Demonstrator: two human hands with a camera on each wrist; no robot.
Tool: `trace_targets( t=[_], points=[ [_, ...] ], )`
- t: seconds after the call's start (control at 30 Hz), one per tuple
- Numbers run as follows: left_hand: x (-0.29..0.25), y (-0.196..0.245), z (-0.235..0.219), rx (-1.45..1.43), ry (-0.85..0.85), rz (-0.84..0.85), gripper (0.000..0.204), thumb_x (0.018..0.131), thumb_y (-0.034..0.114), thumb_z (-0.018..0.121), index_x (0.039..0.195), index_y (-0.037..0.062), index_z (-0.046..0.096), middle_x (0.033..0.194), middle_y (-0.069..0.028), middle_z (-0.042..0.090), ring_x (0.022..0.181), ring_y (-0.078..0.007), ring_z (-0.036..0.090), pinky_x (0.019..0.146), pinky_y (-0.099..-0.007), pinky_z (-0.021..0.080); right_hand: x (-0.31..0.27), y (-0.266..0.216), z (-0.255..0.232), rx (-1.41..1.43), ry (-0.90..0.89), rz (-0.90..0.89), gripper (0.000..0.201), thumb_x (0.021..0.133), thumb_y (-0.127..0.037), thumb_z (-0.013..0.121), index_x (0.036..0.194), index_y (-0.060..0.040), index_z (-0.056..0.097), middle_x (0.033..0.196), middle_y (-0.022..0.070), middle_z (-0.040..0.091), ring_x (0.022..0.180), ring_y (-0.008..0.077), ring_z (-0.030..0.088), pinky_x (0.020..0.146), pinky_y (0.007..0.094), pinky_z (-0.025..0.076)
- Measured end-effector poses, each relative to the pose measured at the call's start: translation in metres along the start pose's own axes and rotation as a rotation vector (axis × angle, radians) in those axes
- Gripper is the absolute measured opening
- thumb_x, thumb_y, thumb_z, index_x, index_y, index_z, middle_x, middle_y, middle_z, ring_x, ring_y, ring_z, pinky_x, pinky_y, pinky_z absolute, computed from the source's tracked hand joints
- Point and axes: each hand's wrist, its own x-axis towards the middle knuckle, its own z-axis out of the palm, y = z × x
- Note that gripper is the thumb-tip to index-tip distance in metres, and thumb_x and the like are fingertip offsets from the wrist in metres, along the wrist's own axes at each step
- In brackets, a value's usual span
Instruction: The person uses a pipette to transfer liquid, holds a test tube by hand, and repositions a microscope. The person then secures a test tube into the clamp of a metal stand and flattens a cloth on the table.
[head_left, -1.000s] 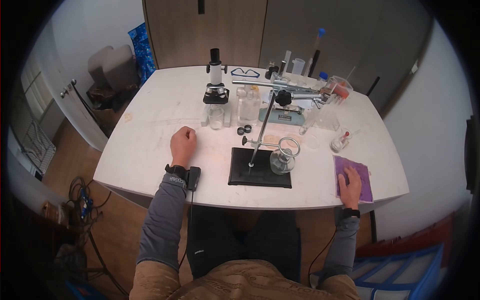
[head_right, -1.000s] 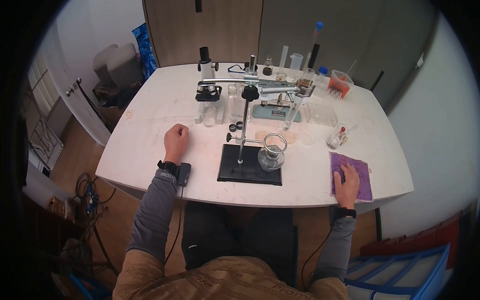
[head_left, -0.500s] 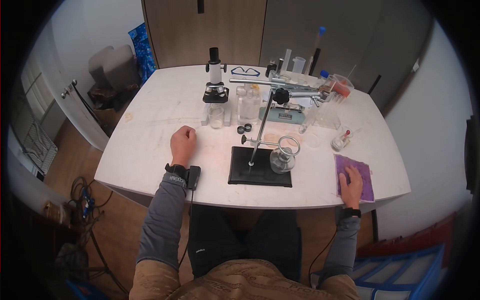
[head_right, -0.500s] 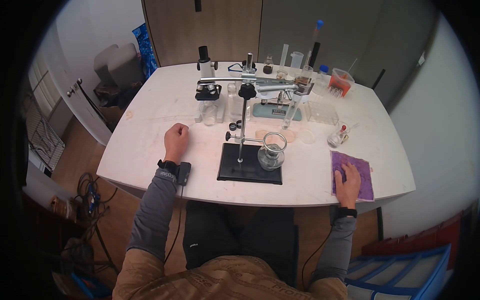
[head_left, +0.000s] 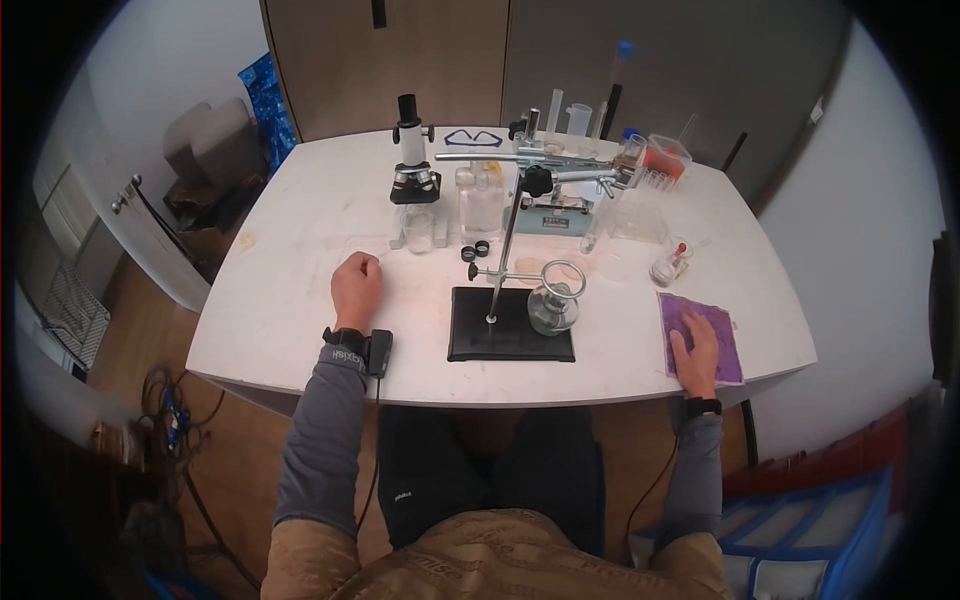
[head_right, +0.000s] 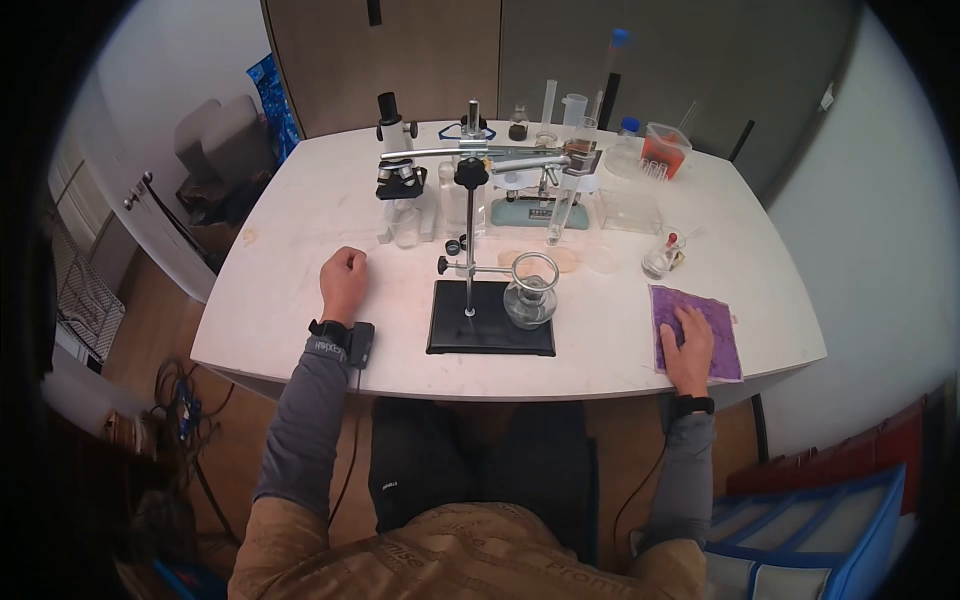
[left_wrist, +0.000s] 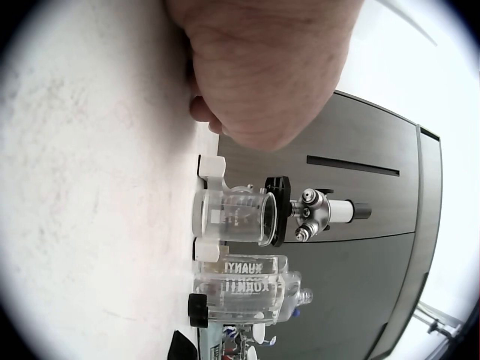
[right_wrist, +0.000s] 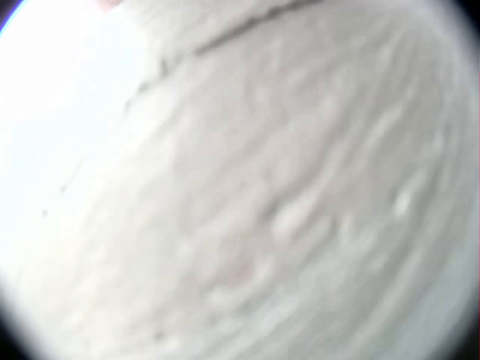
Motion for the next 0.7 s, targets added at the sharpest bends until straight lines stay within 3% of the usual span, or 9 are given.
trace_targets(
  t=[0.13,0.37,0.47,0.53,0.6,0.67,0.7],
  points=[
    [0.001,-0.002,0.000,0.021,-0.007,0.015,0.020,0.096,0.019,0.064,0.093,0.0038,0.076,0.082,-0.0158,0.075,0.075,-0.0336,0.071,0.072,-0.0434,0.055,-0.002,-0.017,-0.016,0.056,0.054,-0.079,0.048,0.096,-0.019,0.074,0.139,0.0012,0.065,0.149,0.0242,0.059,0.140,0.0434,0.053,0.119,0.0494,0.039],
    [-0.002,0.000,-0.001,0.003,-0.006,0.043,0.020,0.096,0.020,0.064,0.094,0.0037,0.076,0.081,-0.0164,0.074,0.073,-0.0333,0.071,0.070,-0.0428,0.055,-0.009,-0.121,-0.077,0.069,0.225,-0.314,0.051,0.095,-0.008,0.070,0.144,0.0036,0.060,0.152,0.0268,0.055,0.143,0.0442,0.052,0.118,0.0503,0.042],
    [0.002,-0.007,0.001,0.006,-0.001,0.065,0.020,0.096,0.020,0.064,0.094,0.0035,0.076,0.080,-0.0165,0.074,0.072,-0.0324,0.071,0.069,-0.0424,0.055,-0.016,-0.158,-0.103,0.037,0.323,-0.455,0.059,0.097,-0.012,0.069,0.152,0.0009,0.052,0.158,0.0279,0.048,0.145,0.0473,0.049,0.118,0.0564,0.041],
    [0.000,-0.007,0.002,0.017,-0.002,0.085,0.021,0.097,0.020,0.063,0.094,0.0033,0.076,0.079,-0.0164,0.074,0.071,-0.0318,0.071,0.069,-0.0421,0.055,-0.030,-0.186,-0.124,0.141,0.561,-0.570,0.067,0.100,-0.018,0.067,0.160,-0.0021,0.042,0.163,0.0275,0.042,0.146,0.0494,0.047,0.118,0.0609,0.040],
    [0.000,-0.003,-0.001,0.012,-0.020,0.059,0.021,0.097,0.019,0.063,0.096,0.0032,0.076,0.080,-0.0159,0.074,0.071,-0.0303,0.070,0.070,-0.0410,0.055,-0.031,-0.204,-0.144,0.209,0.766,-0.808,0.075,0.101,-0.022,0.067,0.166,-0.0071,0.032,0.168,0.0257,0.034,0.149,0.0491,0.043,0.117,0.0623,0.042],
    [0.000,-0.003,0.000,0.027,-0.016,0.078,0.021,0.097,0.019,0.063,0.097,0.0032,0.076,0.080,-0.0154,0.074,0.071,-0.0292,0.070,0.070,-0.0402,0.054,-0.001,-0.249,-0.142,0.456,1.391,-0.999,0.059,0.097,-0.022,0.071,0.151,-0.0065,0.053,0.154,0.0246,0.052,0.137,0.0452,0.057,0.110,0.0560,0.053],
    [0.000,-0.003,-0.001,0.035,-0.004,0.093,0.021,0.098,0.019,0.063,0.097,0.0032,0.076,0.081,-0.0150,0.074,0.071,-0.0281,0.070,0.070,-0.0395,0.054,-0.017,-0.255,-0.153,0.321,1.347,-0.885,0.068,0.102,-0.033,0.062,0.160,-0.0103,0.037,0.165,0.0186,0.034,0.147,0.0420,0.044,0.118,0.0561,0.044]
  ],
)
